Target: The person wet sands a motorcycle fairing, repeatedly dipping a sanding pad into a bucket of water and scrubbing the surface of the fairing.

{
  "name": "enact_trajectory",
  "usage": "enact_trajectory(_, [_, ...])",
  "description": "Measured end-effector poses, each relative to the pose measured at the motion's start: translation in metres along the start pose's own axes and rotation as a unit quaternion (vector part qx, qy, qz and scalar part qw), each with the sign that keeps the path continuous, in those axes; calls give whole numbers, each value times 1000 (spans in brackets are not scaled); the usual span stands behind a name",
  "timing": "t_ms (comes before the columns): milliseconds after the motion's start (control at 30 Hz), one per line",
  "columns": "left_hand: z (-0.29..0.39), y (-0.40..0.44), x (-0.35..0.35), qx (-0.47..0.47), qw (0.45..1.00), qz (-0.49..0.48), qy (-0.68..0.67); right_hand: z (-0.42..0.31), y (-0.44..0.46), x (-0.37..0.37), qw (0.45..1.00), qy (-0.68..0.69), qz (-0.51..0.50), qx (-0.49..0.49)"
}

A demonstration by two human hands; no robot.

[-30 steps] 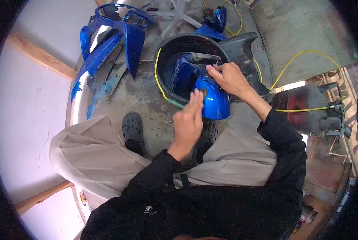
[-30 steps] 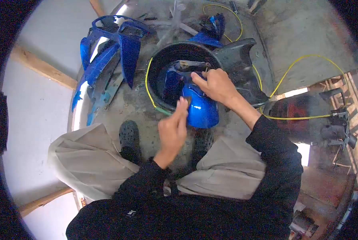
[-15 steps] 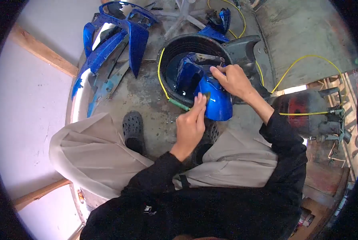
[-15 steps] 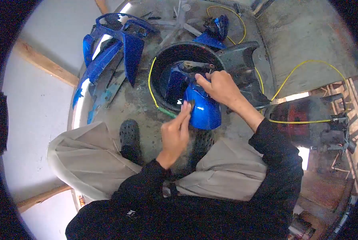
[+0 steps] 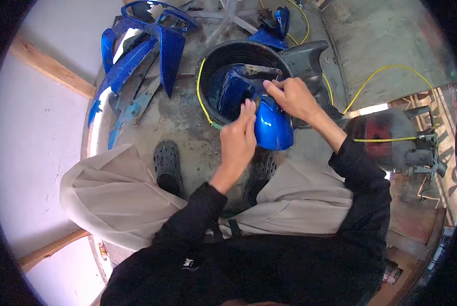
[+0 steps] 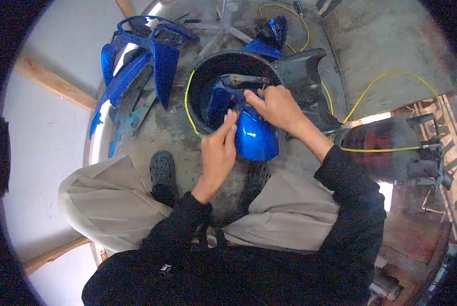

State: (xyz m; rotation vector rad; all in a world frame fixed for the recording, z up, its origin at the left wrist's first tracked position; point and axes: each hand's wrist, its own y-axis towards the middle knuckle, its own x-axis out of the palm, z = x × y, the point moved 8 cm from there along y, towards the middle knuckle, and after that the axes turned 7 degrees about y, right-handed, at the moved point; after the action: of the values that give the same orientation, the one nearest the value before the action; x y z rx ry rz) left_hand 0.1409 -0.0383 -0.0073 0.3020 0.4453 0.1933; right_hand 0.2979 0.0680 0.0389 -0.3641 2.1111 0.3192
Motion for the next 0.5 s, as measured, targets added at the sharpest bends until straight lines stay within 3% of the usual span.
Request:
enact_trajectory(67, [24, -39, -7, 39, 999, -16, 29, 7, 4, 0, 999, 19, -5, 46])
enact_trajectory(133, [30, -52, -6, 66, 996, -32, 57, 12, 8, 1, 999, 20, 14, 23])
enact_trajectory(267, [3, 3, 3, 23, 999, -5, 24, 8, 4, 1, 999, 17, 8, 28])
enact_trajectory(367, [17, -17, -3, 17, 998, -38, 41, 5, 4, 0, 999, 13, -17, 46])
enact_trajectory(400, [21, -42, -8, 65, 997, -35, 33, 3, 3, -2, 999, 20, -15, 46])
enact_trajectory(500, [20, -60, -9, 45, 997, -58, 27, 7, 10, -1, 999, 26, -4, 33])
